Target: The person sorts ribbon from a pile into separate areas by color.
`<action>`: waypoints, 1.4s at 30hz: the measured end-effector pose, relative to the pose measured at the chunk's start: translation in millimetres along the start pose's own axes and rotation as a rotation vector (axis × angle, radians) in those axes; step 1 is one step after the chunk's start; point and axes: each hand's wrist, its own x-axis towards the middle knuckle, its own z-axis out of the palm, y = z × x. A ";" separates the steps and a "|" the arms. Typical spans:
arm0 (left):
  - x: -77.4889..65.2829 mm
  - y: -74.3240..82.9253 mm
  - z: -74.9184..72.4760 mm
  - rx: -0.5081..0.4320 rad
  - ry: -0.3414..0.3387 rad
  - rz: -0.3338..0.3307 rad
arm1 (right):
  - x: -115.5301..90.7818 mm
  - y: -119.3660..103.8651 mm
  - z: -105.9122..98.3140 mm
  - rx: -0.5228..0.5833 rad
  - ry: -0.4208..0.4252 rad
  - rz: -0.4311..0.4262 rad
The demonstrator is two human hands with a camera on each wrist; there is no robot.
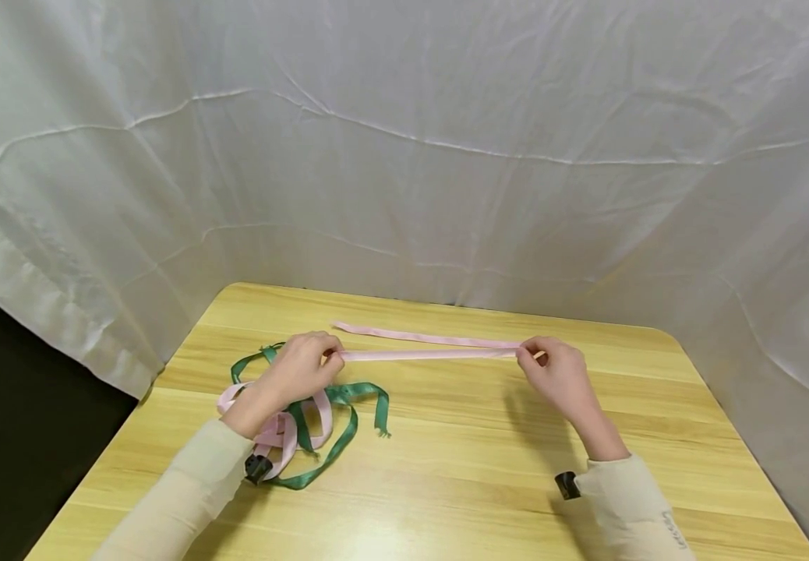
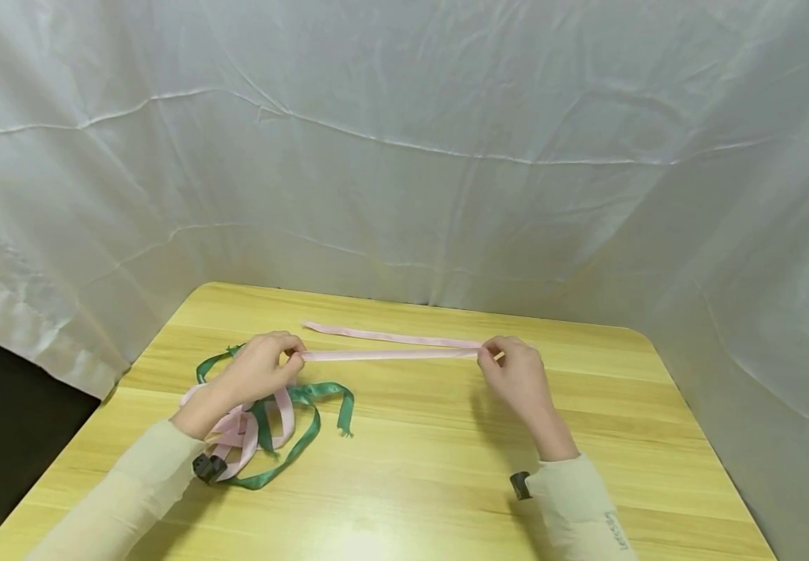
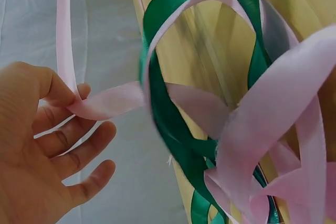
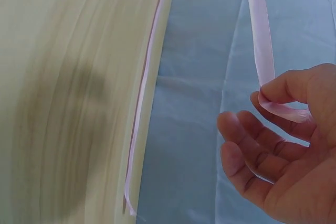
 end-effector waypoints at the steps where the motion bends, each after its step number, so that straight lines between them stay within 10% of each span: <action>1: 0.1 -0.2 -0.2 0.006 0.005 -0.005 | -0.5 0.5 -1.5 -0.001 0.001 0.004; 42: -11.5 -21.4 -20.9 -0.077 0.034 -0.170 | -6.7 22.0 -27.6 -0.030 0.047 0.075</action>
